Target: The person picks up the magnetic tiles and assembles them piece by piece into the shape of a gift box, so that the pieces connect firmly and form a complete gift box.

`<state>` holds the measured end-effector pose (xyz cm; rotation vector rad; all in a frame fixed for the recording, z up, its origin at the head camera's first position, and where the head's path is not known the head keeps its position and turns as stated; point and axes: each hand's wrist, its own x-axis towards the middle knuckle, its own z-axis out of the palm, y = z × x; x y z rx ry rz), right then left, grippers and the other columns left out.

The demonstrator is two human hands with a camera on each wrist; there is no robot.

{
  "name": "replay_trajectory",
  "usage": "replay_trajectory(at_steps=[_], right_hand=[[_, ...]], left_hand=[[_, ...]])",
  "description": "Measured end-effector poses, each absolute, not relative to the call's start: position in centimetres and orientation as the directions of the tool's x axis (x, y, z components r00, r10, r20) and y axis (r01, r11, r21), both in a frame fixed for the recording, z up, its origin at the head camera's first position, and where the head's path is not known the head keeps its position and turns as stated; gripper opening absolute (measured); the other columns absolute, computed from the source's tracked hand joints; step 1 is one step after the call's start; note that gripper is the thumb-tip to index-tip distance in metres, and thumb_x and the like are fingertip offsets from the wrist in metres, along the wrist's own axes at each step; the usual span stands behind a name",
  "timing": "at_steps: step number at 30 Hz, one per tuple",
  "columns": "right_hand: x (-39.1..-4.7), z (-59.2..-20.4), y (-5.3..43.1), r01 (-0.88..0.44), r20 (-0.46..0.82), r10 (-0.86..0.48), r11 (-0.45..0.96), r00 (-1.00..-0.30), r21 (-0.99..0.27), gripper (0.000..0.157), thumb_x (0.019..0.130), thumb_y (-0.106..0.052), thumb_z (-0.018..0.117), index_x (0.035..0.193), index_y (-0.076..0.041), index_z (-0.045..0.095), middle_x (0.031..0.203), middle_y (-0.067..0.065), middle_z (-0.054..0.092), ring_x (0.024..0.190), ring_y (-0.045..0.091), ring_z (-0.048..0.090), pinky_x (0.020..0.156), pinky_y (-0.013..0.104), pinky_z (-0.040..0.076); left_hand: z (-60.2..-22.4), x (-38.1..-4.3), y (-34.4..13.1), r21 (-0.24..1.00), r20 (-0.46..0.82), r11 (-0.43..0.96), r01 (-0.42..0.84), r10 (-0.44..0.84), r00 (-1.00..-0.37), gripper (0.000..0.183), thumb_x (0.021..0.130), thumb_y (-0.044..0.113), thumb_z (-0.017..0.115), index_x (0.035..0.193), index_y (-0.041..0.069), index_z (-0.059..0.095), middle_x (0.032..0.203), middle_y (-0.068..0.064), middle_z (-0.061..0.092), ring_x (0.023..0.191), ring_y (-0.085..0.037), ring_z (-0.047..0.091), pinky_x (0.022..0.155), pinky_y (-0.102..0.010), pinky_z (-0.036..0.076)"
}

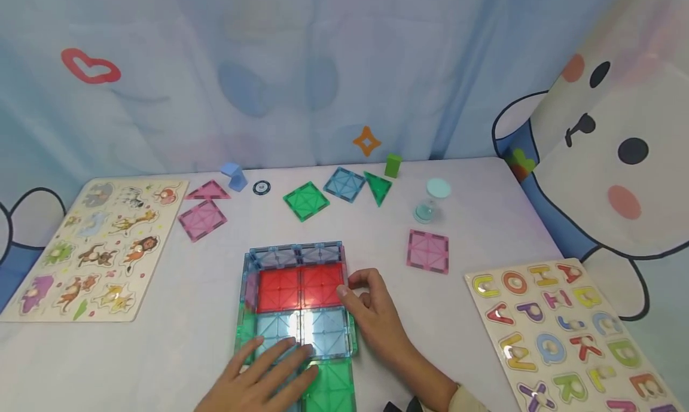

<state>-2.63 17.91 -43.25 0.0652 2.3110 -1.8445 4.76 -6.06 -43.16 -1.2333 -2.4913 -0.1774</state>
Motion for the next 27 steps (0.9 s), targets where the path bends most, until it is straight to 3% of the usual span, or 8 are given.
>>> replay_trajectory(at_steps=[5,10,15,18,21,23,27], right_hand=[[-2.8,-43.2,17.8,0.145,-0.166,-0.072,0.234,-0.984,-0.961,0.034,0.094,-0.033,0.057,0.118,-0.013,0.044,0.115,0.008,0.050,0.090,0.023,0.060,0.081,0.027,0.050],[-2.8,-43.4,17.8,0.113,-0.136,-0.090,0.223,-0.987,-0.968,0.032,0.095,-0.028,0.057,0.118,-0.010,0.044,0.113,0.008,0.051,0.090,0.025,0.061,0.080,0.027,0.050],[-2.8,-43.5,17.9,0.111,-0.134,-0.098,0.217,-0.986,-0.970,0.030,0.095,-0.028,0.056,0.117,-0.011,0.044,0.113,0.008,0.051,0.090,0.025,0.061,0.080,0.027,0.050],[-2.8,-43.4,17.9,0.120,-0.143,-0.088,0.223,-0.986,-0.967,0.030,0.095,-0.029,0.056,0.117,-0.012,0.045,0.113,0.008,0.051,0.090,0.024,0.060,0.080,0.026,0.049],[-2.8,-43.3,18.0,0.128,-0.151,-0.086,0.230,-0.985,-0.965,0.031,0.094,-0.029,0.057,0.117,-0.012,0.045,0.112,0.008,0.051,0.089,0.023,0.060,0.078,0.025,0.049],[-2.8,-43.1,18.2,0.126,-0.154,-0.101,0.244,-0.983,-0.962,0.032,0.095,-0.030,0.057,0.118,-0.012,0.045,0.112,0.008,0.051,0.088,0.023,0.058,0.076,0.025,0.049],[-3.6,-42.8,20.3,-0.006,-0.034,-0.096,0.391,-0.995,-0.921,0.035,0.094,-0.031,0.058,0.121,-0.011,0.047,0.110,0.007,0.050,0.083,0.022,0.054,0.068,0.027,0.048]], left_hand=[[-45.0,5.2,-4.5,-0.129,0.376,0.582,0.803,0.778,-0.504,0.056,0.095,0.059,0.029,0.122,0.021,0.060,0.129,-0.004,0.057,0.116,-0.023,0.056,0.098,-0.041,0.040],[-44.0,4.8,-3.7,-0.120,0.400,0.547,0.828,0.790,-0.464,0.044,0.097,0.048,0.035,0.101,0.019,0.068,0.109,-0.002,0.067,0.096,-0.020,0.065,0.084,-0.034,0.048],[-41.5,4.2,-4.0,-0.007,0.444,0.491,0.871,0.782,-0.438,0.028,0.094,0.039,0.047,0.091,0.023,0.070,0.089,0.009,0.070,0.078,-0.007,0.065,0.082,-0.030,0.047],[-40.2,3.1,-4.5,0.044,0.516,0.500,0.865,0.730,-0.448,0.026,0.094,0.034,0.049,0.089,0.022,0.071,0.085,0.010,0.069,0.079,-0.007,0.064,0.082,-0.033,0.046],[-39.5,1.9,-5.4,0.058,0.548,0.557,0.828,0.676,-0.493,0.029,0.096,0.037,0.048,0.092,0.021,0.072,0.096,0.006,0.069,0.095,-0.013,0.062,0.086,-0.039,0.044],[-39.4,1.4,-6.1,0.067,0.531,0.593,0.802,0.659,-0.532,0.034,0.094,0.045,0.050,0.105,0.021,0.070,0.115,0.002,0.065,0.110,-0.019,0.057,0.090,-0.043,0.040],[-40.2,1.5,-8.1,0.183,0.434,0.664,0.725,0.607,-0.666,0.068,0.082,0.061,0.059,0.137,0.023,0.050,0.148,-0.004,0.037,0.135,-0.029,0.031,0.094,-0.048,0.028]])
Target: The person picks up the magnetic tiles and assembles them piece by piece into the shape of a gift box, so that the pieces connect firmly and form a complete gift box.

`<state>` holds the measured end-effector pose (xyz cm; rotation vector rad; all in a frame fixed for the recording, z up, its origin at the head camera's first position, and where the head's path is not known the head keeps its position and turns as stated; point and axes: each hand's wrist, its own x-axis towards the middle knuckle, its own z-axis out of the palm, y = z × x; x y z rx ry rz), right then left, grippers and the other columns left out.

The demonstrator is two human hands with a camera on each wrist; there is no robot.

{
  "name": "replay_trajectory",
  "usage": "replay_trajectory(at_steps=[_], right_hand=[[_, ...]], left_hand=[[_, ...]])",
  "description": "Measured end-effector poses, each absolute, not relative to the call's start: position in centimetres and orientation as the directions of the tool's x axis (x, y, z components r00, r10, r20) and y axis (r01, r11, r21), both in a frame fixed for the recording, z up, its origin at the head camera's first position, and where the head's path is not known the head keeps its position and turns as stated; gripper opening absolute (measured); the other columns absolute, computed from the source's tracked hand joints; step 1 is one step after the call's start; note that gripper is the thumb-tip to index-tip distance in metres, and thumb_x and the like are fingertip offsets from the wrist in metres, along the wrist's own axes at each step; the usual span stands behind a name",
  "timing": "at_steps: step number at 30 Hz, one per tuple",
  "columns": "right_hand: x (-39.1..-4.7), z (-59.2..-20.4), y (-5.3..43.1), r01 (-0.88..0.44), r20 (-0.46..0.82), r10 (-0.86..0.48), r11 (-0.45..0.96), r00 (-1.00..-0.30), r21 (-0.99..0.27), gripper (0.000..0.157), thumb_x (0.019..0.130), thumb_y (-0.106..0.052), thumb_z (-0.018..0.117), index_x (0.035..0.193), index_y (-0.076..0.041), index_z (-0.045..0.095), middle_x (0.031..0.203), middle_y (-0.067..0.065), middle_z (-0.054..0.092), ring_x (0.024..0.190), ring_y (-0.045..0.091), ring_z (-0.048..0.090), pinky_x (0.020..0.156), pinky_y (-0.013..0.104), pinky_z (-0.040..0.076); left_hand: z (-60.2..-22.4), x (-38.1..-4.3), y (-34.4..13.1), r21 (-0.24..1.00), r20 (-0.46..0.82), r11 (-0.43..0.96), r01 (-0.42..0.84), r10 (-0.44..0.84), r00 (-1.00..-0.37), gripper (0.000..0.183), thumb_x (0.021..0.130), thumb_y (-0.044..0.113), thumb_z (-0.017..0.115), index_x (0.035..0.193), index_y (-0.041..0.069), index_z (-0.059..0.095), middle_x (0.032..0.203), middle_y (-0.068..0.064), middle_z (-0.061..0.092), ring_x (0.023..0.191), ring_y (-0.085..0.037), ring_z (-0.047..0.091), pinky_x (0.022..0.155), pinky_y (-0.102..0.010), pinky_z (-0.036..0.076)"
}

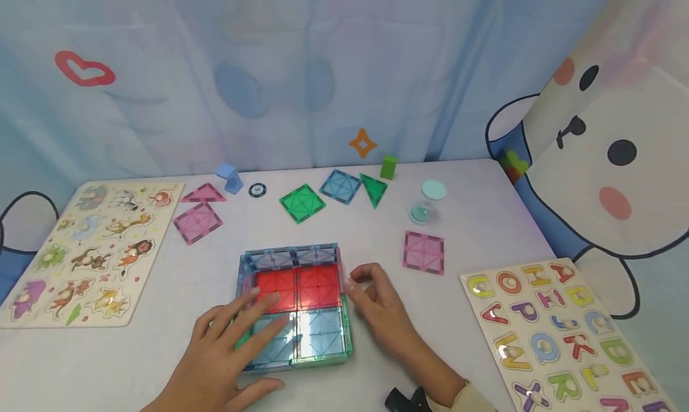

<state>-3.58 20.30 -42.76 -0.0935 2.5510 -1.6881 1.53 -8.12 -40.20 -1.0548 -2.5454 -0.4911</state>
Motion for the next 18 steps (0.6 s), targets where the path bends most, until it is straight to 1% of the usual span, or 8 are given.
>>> replay_trajectory(at_steps=[2,4,7,8,10,13,16,18], right_hand=[[-4.6,-42.6,22.5,-0.109,0.091,-0.060,0.560,-0.994,-0.821,0.041,0.092,-0.032,0.061,0.124,-0.012,0.047,0.117,0.006,0.049,0.093,0.023,0.052,0.075,0.033,0.048],[-5.6,-42.6,25.1,-0.156,0.210,-0.019,0.738,-0.978,-0.657,0.051,0.088,-0.030,0.066,0.131,-0.012,0.045,0.129,0.009,0.046,0.109,0.026,0.047,0.087,0.043,0.045],[-6.5,-42.8,28.5,-0.120,0.224,-0.019,0.888,-0.974,-0.444,0.069,0.082,-0.025,0.070,0.142,-0.013,0.036,0.149,0.014,0.029,0.133,0.037,0.026,0.098,0.063,0.029],[-6.6,-43.0,29.4,-0.118,0.202,-0.038,0.909,-0.979,-0.400,0.072,0.082,-0.023,0.069,0.144,-0.013,0.034,0.150,0.017,0.025,0.136,0.041,0.022,0.099,0.066,0.027],[-6.7,-43.3,30.5,-0.132,0.148,-0.083,0.923,-0.986,-0.362,0.073,0.082,-0.020,0.068,0.145,-0.010,0.032,0.151,0.021,0.023,0.136,0.045,0.022,0.099,0.067,0.026],[-6.7,-43.5,30.8,-0.176,0.121,-0.142,0.920,-0.983,-0.351,0.068,0.083,-0.018,0.069,0.143,-0.009,0.038,0.143,0.023,0.034,0.127,0.044,0.036,0.095,0.063,0.035],[-6.8,-43.2,30.4,-0.172,0.126,-0.138,0.931,-0.982,-0.321,0.069,0.078,-0.025,0.076,0.138,-0.011,0.045,0.131,0.020,0.044,0.111,0.039,0.047,0.086,0.058,0.045],[-6.8,-42.8,29.9,-0.156,0.135,-0.122,0.947,-0.983,-0.281,0.073,0.073,-0.033,0.080,0.134,-0.012,0.048,0.126,0.018,0.049,0.106,0.038,0.050,0.084,0.057,0.046]], left_hand=[[-40.9,1.7,-9.2,0.271,0.388,0.701,0.659,0.547,-0.741,0.085,0.074,0.063,0.066,0.144,0.023,0.040,0.155,-0.007,0.024,0.140,-0.031,0.020,0.093,-0.049,0.025],[-41.6,1.9,-10.1,0.367,0.348,0.718,0.591,0.484,-0.803,0.095,0.068,0.061,0.073,0.146,0.023,0.036,0.156,-0.008,0.017,0.141,-0.030,0.016,0.094,-0.052,0.027],[-42.3,1.9,-11.0,0.485,0.272,0.714,0.505,0.426,-0.863,0.099,0.067,0.058,0.076,0.148,0.023,0.030,0.158,-0.007,0.011,0.141,-0.024,0.017,0.095,-0.057,0.033],[-42.5,1.9,-11.1,0.510,0.246,0.711,0.485,0.420,-0.874,0.099,0.068,0.058,0.076,0.149,0.024,0.028,0.158,-0.005,0.010,0.141,-0.022,0.019,0.094,-0.057,0.037],[-42.8,1.9,-11.2,0.543,0.214,0.699,0.465,0.420,-0.882,0.099,0.070,0.057,0.075,0.149,0.024,0.026,0.158,-0.003,0.009,0.140,-0.020,0.023,0.091,-0.056,0.042],[-43.0,1.9,-11.3,0.561,0.201,0.689,0.459,0.425,-0.883,0.098,0.072,0.056,0.074,0.150,0.023,0.024,0.158,-0.002,0.010,0.138,-0.020,0.028,0.087,-0.053,0.046],[-43.1,1.9,-11.3,0.574,0.192,0.684,0.450,0.422,-0.886,0.098,0.073,0.055,0.074,0.150,0.023,0.024,0.158,-0.001,0.010,0.137,-0.021,0.030,0.087,-0.053,0.046],[-43.1,1.9,-11.2,0.586,0.178,0.681,0.440,0.422,-0.889,0.097,0.074,0.056,0.073,0.150,0.024,0.023,0.158,0.000,0.009,0.137,-0.021,0.030,0.088,-0.055,0.045]])
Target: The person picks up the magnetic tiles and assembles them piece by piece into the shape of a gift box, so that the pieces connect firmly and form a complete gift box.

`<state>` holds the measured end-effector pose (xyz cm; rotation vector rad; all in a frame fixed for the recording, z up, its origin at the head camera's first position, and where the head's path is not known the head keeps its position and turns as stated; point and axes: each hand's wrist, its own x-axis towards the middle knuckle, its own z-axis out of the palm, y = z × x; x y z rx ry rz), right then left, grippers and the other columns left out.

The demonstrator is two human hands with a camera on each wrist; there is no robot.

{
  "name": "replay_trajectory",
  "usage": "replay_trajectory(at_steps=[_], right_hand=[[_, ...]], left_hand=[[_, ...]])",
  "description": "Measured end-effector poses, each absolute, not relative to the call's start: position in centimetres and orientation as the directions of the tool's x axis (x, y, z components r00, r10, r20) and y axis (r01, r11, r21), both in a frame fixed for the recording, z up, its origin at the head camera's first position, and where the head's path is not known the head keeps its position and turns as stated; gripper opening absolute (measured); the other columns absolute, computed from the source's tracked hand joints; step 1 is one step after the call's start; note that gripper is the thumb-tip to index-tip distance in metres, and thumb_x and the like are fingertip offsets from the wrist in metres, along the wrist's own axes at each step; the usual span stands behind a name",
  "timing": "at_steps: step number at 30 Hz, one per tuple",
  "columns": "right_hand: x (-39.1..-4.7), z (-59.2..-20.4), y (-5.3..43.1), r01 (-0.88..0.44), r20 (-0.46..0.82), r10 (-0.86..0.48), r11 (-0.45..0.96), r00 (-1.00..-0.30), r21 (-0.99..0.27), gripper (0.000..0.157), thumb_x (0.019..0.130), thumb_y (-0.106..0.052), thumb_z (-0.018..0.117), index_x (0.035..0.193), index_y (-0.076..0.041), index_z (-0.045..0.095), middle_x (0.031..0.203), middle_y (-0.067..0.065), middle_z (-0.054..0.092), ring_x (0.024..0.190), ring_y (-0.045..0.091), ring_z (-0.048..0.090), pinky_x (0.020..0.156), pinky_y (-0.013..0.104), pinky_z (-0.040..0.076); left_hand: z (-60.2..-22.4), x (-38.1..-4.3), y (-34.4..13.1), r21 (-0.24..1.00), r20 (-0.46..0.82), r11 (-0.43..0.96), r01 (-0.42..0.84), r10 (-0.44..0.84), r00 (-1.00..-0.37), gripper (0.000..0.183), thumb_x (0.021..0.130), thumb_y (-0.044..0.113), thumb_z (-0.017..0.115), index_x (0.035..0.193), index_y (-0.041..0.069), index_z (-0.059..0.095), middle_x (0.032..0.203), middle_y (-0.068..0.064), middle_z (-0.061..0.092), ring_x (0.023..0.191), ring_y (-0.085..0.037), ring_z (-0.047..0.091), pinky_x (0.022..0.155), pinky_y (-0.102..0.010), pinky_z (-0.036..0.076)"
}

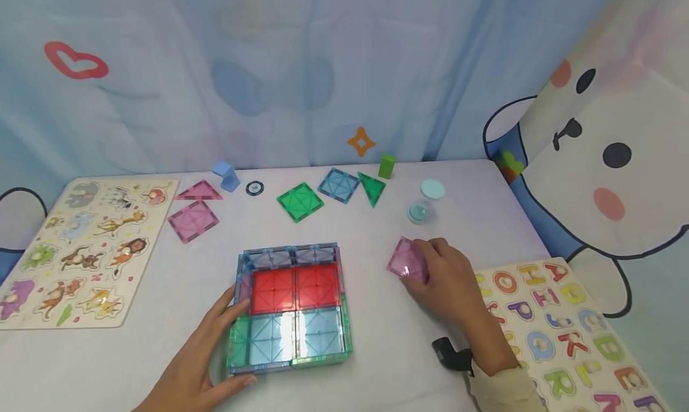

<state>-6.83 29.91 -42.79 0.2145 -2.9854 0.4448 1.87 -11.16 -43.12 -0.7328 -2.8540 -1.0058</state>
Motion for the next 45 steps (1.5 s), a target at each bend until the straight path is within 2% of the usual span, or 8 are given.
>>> replay_trajectory(at_steps=[8,15,23,29,32,35,39,45], right_hand=[[-7.2,-37.6,24.7,-0.512,0.384,-0.381,0.789,-0.841,-0.339,0.063,0.066,-0.040,0.083,0.121,-0.018,0.061,0.124,0.000,0.058,0.114,0.020,0.052,0.087,0.048,0.049],[-7.9,-35.3,18.7,-0.736,0.333,-0.658,0.634,-0.675,-0.238,0.055,0.072,-0.052,0.074,0.118,-0.023,0.064,0.121,-0.004,0.056,0.116,0.014,0.047,0.098,0.044,0.040],[-7.6,-36.7,19.0,-0.668,0.276,-0.610,0.703,-0.743,-0.244,0.061,0.075,-0.056,0.070,0.126,-0.024,0.059,0.131,-0.002,0.051,0.124,0.017,0.043,0.096,0.048,0.041],[-5.9,-38.0,21.4,-0.511,0.199,-0.535,0.534,-0.821,-0.674,0.098,0.069,-0.047,0.080,0.149,-0.025,0.027,0.154,-0.004,0.024,0.138,0.019,0.026,0.096,0.053,0.042],[-4.1,-39.1,22.7,-0.391,0.119,-0.543,0.419,-0.831,-0.820,0.116,0.065,-0.040,0.085,0.153,-0.022,0.012,0.157,-0.004,0.015,0.140,0.020,0.023,0.098,0.053,0.039],[-2.1,-40.5,22.6,-0.272,0.004,-0.524,0.436,-0.852,-0.858,0.124,0.061,-0.040,0.087,0.153,-0.027,0.005,0.158,-0.008,0.010,0.142,0.016,0.021,0.106,0.043,0.035],[-0.4,-42.1,21.3,-0.213,-0.030,-0.476,0.449,-0.879,-0.868,0.124,0.060,-0.037,0.089,0.152,-0.028,0.006,0.157,-0.010,0.013,0.139,0.014,0.026,0.108,0.027,0.030],[-0.2,-43.6,20.7,-0.248,0.072,-0.441,0.357,-0.895,-0.900,0.116,0.063,-0.029,0.089,0.152,-0.022,0.013,0.154,-0.006,0.022,0.133,0.018,0.033,0.104,0.025,0.036]], left_hand=[[-43.6,1.9,-11.2,0.582,0.211,0.665,0.467,0.431,-0.877,0.098,0.073,0.056,0.074,0.150,0.022,0.023,0.158,-0.002,0.010,0.138,-0.022,0.029,0.089,-0.055,0.045],[-43.9,1.8,-11.4,0.588,0.227,0.664,0.462,0.412,-0.882,0.099,0.071,0.057,0.075,0.150,0.029,0.023,0.158,0.000,0.012,0.140,-0.016,0.024,0.094,-0.051,0.043],[-43.8,1.5,-11.3,0.572,0.220,0.667,0.477,0.436,-0.873,0.098,0.072,0.058,0.073,0.150,0.028,0.021,0.158,0.001,0.010,0.140,-0.017,0.025,0.095,-0.053,0.042],[-43.1,0.3,-12.5,0.676,0.348,0.502,0.539,0.427,-0.834,0.071,0.096,0.055,0.038,0.149,0.012,0.025,0.156,-0.008,0.020,0.137,-0.024,0.029,0.097,-0.051,0.034],[-41.7,-2.6,-13.4,0.717,0.408,0.428,0.551,0.383,-0.829,0.059,0.101,0.044,0.030,0.148,0.009,0.027,0.152,-0.007,0.029,0.132,-0.025,0.037,0.100,-0.043,0.033],[-40.5,-7.5,-13.8,0.706,0.360,0.492,0.509,0.370,-0.856,0.052,0.099,0.036,0.045,0.147,0.018,0.032,0.147,0.002,0.038,0.126,-0.020,0.043,0.098,-0.042,0.036],[-40.5,-15.1,-12.1,0.576,0.202,0.671,0.467,0.436,-0.877,0.059,0.092,0.050,0.053,0.143,0.025,0.037,0.144,0.003,0.042,0.129,-0.022,0.041,0.100,-0.054,0.032],[-41.9,-22.6,-7.5,0.308,-0.012,0.806,0.505,0.534,-0.845,0.079,0.083,0.065,0.055,0.146,0.022,0.034,0.146,-0.007,0.038,0.131,-0.032,0.037,0.099,-0.057,0.028]])
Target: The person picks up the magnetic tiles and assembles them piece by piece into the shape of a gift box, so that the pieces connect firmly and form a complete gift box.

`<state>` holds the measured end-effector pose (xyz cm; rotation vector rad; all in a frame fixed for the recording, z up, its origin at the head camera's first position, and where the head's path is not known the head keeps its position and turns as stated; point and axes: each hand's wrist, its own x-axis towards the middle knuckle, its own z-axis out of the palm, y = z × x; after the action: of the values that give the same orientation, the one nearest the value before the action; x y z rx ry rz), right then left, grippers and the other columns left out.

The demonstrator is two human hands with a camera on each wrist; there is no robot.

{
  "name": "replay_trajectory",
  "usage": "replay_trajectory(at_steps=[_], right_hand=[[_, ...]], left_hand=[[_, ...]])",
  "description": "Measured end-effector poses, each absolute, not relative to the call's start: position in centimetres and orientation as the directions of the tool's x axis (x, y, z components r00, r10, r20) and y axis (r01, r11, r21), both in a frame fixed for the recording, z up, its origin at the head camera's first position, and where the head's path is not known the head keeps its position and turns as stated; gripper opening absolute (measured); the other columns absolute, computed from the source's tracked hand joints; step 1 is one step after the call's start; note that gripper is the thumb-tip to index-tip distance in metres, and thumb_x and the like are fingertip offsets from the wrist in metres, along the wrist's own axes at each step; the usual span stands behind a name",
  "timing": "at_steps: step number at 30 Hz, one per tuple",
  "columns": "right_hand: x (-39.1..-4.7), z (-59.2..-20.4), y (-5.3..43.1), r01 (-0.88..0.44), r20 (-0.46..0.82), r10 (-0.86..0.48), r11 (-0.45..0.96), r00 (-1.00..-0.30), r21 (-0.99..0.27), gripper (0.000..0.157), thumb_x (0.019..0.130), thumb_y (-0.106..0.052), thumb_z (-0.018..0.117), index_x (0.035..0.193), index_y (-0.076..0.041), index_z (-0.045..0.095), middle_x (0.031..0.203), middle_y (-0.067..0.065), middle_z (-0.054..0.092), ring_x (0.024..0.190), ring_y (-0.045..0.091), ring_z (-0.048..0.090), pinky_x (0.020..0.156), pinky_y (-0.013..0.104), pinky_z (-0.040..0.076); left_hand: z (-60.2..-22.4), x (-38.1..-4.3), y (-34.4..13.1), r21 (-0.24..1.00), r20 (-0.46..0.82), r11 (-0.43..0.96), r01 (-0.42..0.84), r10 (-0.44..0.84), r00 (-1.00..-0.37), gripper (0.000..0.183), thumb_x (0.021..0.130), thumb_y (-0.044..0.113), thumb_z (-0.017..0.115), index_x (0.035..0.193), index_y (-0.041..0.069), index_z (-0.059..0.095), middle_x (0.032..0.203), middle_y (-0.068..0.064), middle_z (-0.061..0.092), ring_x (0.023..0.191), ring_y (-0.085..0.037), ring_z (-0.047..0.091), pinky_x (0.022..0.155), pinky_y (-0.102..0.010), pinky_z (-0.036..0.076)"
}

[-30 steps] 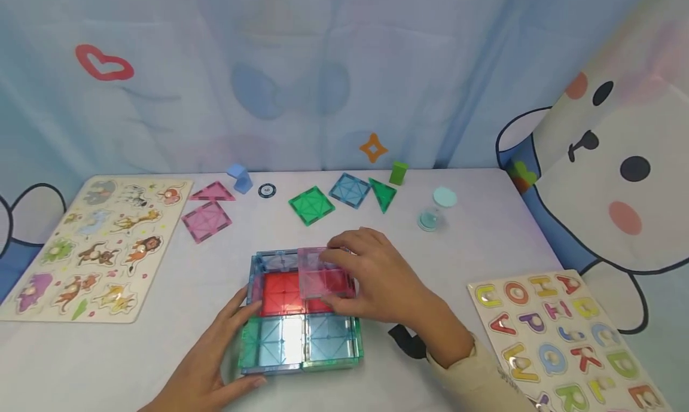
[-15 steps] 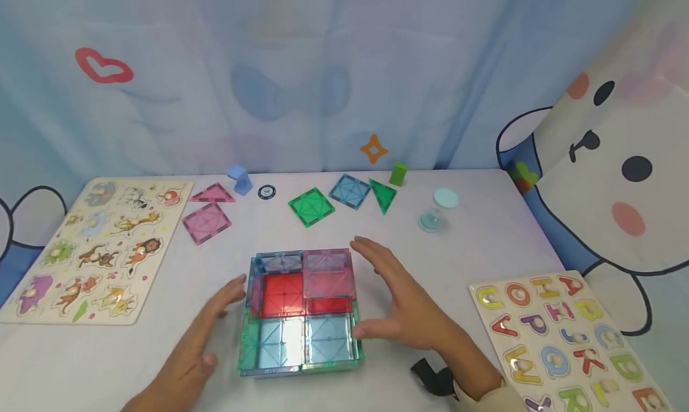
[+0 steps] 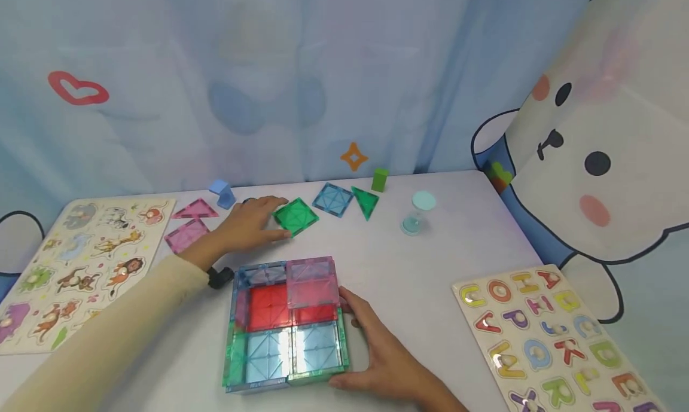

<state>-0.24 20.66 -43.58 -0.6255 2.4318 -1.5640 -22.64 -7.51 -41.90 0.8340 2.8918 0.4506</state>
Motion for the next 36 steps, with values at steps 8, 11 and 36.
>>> replay_trajectory(at_steps=[8,11,36], right_hand=[[-0.4,-43.0,20.1,-0.289,0.105,-0.485,0.323,-0.868,-0.901,0.111,0.068,-0.029,0.086,0.152,-0.019,0.014,0.155,-0.004,0.022,0.136,0.017,0.030,0.105,0.022,0.032],[-0.2,-42.3,19.7,-0.277,0.108,-0.489,0.288,-0.866,-0.917,0.110,0.069,-0.024,0.085,0.152,-0.017,0.014,0.154,-0.001,0.022,0.136,0.021,0.029,0.106,0.021,0.031],[-0.4,-44.4,21.0,-0.152,-0.049,-0.426,0.425,-0.904,-0.893,0.112,0.066,-0.043,0.084,0.151,-0.033,0.012,0.153,-0.015,0.021,0.133,0.009,0.030,0.104,0.023,0.035]], left_hand=[[-41.4,-23.1,-6.5,0.180,0.039,0.838,0.515,0.517,-0.855,0.080,0.077,0.052,0.064,0.142,0.014,0.037,0.133,-0.011,0.049,0.117,-0.032,0.046,0.093,-0.052,0.036],[-39.6,-22.0,-7.8,0.226,0.119,0.841,0.491,0.477,-0.871,0.080,0.072,0.047,0.066,0.140,0.014,0.039,0.126,-0.008,0.055,0.105,-0.028,0.052,0.085,-0.049,0.039],[-37.5,-10.5,-14.2,0.259,0.212,0.800,0.541,0.500,-0.840,0.082,0.081,0.062,0.060,0.148,0.026,0.031,0.144,-0.001,0.043,0.131,-0.025,0.039,0.101,-0.055,0.026]])
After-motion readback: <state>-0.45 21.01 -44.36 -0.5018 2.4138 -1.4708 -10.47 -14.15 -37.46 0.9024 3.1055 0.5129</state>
